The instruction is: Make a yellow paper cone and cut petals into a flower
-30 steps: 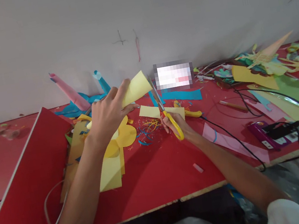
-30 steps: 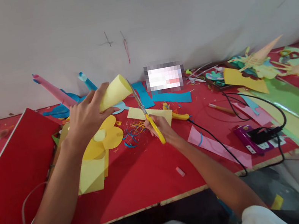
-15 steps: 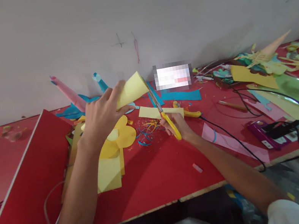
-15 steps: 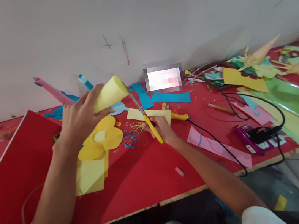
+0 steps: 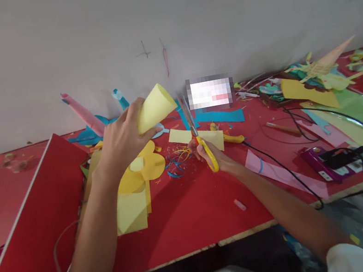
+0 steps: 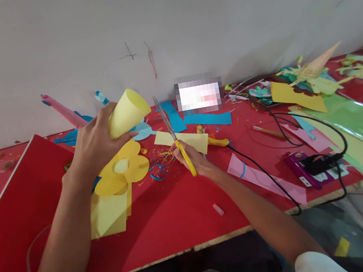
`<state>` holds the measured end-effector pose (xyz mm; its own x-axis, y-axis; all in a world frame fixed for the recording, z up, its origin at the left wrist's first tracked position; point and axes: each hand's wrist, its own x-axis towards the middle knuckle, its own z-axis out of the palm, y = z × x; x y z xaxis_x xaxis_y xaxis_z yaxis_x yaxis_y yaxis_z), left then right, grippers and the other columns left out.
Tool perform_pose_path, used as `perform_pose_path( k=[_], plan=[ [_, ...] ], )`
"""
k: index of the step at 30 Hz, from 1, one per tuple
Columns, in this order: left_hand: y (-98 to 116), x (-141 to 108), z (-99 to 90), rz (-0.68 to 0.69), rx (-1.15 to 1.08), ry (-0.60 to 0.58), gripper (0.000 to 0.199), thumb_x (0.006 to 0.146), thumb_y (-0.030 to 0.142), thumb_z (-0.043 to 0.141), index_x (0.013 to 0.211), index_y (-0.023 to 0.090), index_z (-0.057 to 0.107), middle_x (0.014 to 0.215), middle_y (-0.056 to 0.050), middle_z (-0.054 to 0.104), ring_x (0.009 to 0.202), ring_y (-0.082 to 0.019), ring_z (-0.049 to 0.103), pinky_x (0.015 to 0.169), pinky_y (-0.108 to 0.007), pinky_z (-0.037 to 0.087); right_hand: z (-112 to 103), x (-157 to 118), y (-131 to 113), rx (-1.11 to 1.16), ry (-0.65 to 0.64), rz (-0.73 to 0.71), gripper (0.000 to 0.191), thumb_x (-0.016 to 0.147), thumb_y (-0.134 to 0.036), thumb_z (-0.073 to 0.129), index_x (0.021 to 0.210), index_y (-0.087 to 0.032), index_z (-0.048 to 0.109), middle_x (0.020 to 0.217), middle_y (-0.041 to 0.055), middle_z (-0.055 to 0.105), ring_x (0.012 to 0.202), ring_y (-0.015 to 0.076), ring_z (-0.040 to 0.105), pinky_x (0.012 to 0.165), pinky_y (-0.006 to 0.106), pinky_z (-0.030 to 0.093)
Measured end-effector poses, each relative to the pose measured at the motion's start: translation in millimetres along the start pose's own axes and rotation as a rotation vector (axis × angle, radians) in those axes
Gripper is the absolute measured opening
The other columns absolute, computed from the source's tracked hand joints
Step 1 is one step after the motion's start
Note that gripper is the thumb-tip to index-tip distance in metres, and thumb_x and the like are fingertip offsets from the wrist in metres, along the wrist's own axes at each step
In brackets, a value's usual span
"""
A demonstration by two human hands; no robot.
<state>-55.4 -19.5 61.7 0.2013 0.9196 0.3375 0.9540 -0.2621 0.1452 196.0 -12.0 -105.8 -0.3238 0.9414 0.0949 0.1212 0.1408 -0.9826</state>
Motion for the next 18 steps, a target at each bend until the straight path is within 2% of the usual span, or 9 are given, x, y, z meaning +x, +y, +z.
perform_pose_path(
  k=[4,8,12,15,18],
  plan=[
    [1.7,-0.3,0.2,0.021,0.005,-0.026,0.090,0.097,0.068,0.064,0.168,0.026,0.030,0.150,-0.021,0.063,0.125,-0.044,0.069,0.088,-0.042,0.054,-0.5,-3.0,0.2,0.070,0.003,-0.008,0.083,0.079,-0.102,0.046,0.095,-0.022,0.060,0.070,-0.0021,0.052,0.050,0.0123,0.046,0.048,0.030,0.038],
    [5.9,0.2,0.4,0.010,0.057,-0.066,0.076,0.104,0.061,0.055,0.168,0.028,0.031,0.149,-0.019,0.065,0.122,-0.042,0.070,0.089,-0.044,0.054,-2.3,-6.0,-0.8,0.067,0.015,-0.013,0.083,0.079,-0.102,0.046,0.094,-0.022,0.060,0.069,-0.0026,0.052,0.051,0.0122,0.047,0.048,0.029,0.037],
    [6.1,0.1,0.8,0.052,0.059,-0.092,0.074,0.102,0.055,0.061,0.167,0.031,0.035,0.150,-0.016,0.063,0.123,-0.039,0.069,0.093,-0.044,0.054,-2.0,-4.9,2.2,0.061,-0.003,-0.016,0.082,0.080,-0.102,0.044,0.094,-0.022,0.059,0.071,-0.0022,0.052,0.051,0.0121,0.047,0.049,0.029,0.039],
    [4.4,-0.8,0.8,0.064,0.063,-0.101,0.078,0.099,0.054,0.066,0.167,0.032,0.036,0.152,-0.016,0.061,0.123,-0.039,0.069,0.093,-0.044,0.054,0.6,-2.9,5.1,0.043,-0.016,-0.042,0.082,0.081,-0.101,0.043,0.096,-0.022,0.060,0.081,0.0013,0.059,0.053,0.0118,0.049,0.051,0.031,0.042],
    [3.4,-1.6,1.6,0.070,0.083,-0.119,0.083,0.098,0.050,0.068,0.170,0.034,0.031,0.152,-0.016,0.060,0.122,-0.039,0.069,0.091,-0.044,0.055,2.4,-1.8,5.8,0.012,-0.004,-0.058,0.085,0.079,-0.103,0.042,0.098,-0.022,0.061,0.088,0.0039,0.063,0.054,0.0116,0.048,0.051,0.032,0.043]
  ],
)
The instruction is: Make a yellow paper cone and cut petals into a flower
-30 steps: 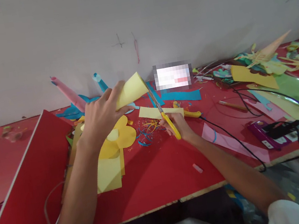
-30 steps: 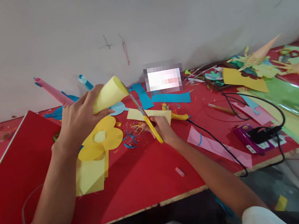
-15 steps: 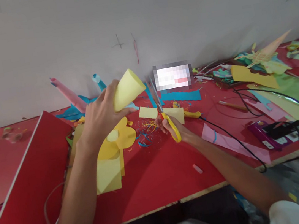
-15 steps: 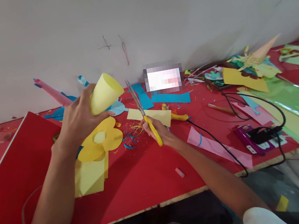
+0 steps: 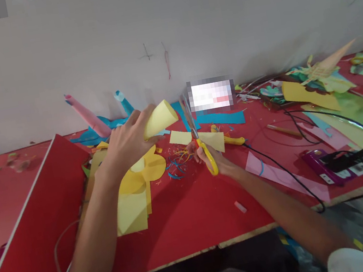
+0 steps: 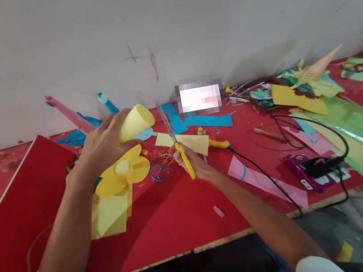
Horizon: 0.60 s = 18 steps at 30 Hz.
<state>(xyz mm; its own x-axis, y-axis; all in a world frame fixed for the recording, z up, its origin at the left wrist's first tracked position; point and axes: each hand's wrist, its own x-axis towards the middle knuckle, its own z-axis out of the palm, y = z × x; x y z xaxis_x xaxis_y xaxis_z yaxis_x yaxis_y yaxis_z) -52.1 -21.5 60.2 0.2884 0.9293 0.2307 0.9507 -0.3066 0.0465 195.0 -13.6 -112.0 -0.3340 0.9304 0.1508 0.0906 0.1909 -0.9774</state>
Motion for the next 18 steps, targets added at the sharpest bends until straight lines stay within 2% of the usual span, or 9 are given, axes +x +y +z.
perform_pose_path(
  k=[4,8,14,18],
  plan=[
    [-1.0,0.8,5.0,0.025,0.017,0.034,0.090,0.100,0.050,0.065,0.174,0.035,0.018,0.151,-0.017,0.061,0.124,-0.039,0.069,0.092,-0.044,0.056,-4.1,-2.7,-3.7,-0.004,0.052,0.023,0.082,0.082,-0.101,0.041,0.094,-0.022,0.060,0.075,0.0011,0.060,0.053,0.0131,0.050,0.052,0.030,0.043],
    [1.0,1.3,7.9,0.009,0.020,0.105,0.085,0.102,0.049,0.060,0.175,0.031,0.019,0.147,-0.017,0.065,0.126,-0.037,0.067,0.096,-0.045,0.055,-9.9,-5.7,-9.2,-0.049,0.095,0.088,0.081,0.079,-0.101,0.046,0.093,-0.022,0.060,0.065,-0.0015,0.056,0.052,0.0145,0.052,0.049,0.029,0.041],
    [12.7,-2.6,-1.8,-0.055,0.042,0.038,0.071,0.109,0.058,0.041,0.173,0.034,0.021,0.144,-0.007,0.063,0.124,-0.031,0.066,0.094,-0.040,0.054,-7.2,-8.6,-17.8,-0.072,0.047,0.112,0.075,0.082,-0.098,0.050,0.086,-0.023,0.057,0.063,-0.0025,0.052,0.050,0.0137,0.049,0.047,0.028,0.038],
    [10.9,-1.2,4.4,-0.018,0.040,0.042,0.074,0.106,0.055,0.051,0.173,0.039,0.023,0.147,-0.011,0.062,0.119,-0.035,0.069,0.091,-0.042,0.055,-7.3,-11.5,-23.6,-0.160,0.068,0.059,0.071,0.087,-0.094,0.049,0.083,-0.023,0.057,0.062,-0.0015,0.053,0.054,0.0146,0.050,0.050,0.028,0.039]
  ],
)
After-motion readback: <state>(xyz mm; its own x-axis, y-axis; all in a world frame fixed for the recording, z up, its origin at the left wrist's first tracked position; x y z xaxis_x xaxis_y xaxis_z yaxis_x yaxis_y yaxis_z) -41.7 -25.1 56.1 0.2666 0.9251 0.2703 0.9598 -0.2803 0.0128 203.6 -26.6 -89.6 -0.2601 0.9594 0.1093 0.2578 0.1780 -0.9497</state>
